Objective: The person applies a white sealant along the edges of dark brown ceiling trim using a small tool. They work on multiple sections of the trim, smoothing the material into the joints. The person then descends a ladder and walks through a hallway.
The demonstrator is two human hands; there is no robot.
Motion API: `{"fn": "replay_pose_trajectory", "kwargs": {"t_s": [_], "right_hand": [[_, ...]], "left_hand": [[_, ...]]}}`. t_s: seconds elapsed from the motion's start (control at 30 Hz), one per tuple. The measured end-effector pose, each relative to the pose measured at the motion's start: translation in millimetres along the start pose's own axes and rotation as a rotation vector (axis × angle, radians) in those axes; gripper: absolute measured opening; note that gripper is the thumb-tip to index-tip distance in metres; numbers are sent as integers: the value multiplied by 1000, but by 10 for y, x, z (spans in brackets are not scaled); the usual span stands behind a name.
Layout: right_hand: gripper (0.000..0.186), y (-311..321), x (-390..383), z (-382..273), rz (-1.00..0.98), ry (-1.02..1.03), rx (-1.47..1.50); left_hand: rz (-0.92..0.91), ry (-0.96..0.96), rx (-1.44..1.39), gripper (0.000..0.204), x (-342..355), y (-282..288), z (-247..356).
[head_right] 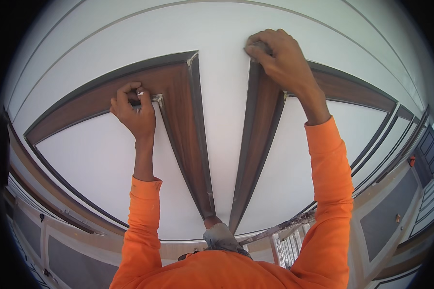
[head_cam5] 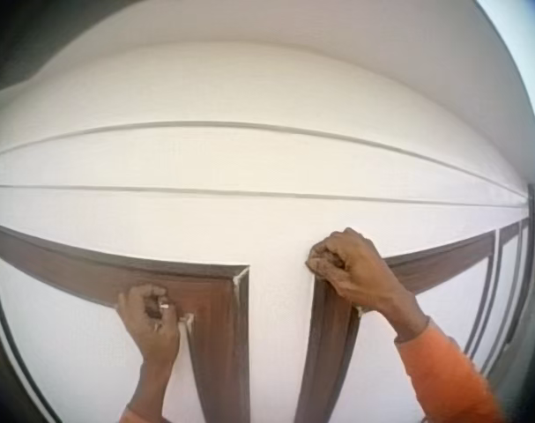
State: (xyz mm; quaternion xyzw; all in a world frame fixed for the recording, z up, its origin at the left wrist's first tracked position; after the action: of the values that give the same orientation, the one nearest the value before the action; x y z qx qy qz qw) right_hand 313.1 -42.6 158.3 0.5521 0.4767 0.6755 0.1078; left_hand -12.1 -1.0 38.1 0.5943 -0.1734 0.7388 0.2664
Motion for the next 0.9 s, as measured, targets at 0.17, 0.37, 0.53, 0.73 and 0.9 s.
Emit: {"fn": "replay_pose_trajectory", "kwargs": {"t_s": [0.17,0.37,0.53,0.73,0.9], "right_hand": [[19,135,-103,25,189,361,-512],[24,149,71,42,-1,44,-32],[24,160,65,-121,-150,100,-113],[27,390,30,120,-251,-20,-78],[23,237,33,-28,-89,31,-59]], "left_hand": [[4,-66,-78,18,-36,2,-35],[38,-49,-4,21,-56,-8,-58],[56,-107,-12,22,-46,13,-123],[41,-131,-108,24,-73,59,-83],[45,-103,-65,26,-67,37,-106]]}}
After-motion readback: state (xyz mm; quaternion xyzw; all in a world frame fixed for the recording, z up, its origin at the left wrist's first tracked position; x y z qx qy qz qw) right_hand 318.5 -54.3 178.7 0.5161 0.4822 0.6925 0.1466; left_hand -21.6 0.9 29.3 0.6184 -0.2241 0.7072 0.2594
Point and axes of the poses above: each hand's wrist, its own x-axis towards the middle knuckle, its own y-axis out of the back of the hand, z = x × y, the point moved 4 cm from there along x, towards the middle knuckle, and after that the axes turned 15 degrees about -z, right-handed, at the moved point
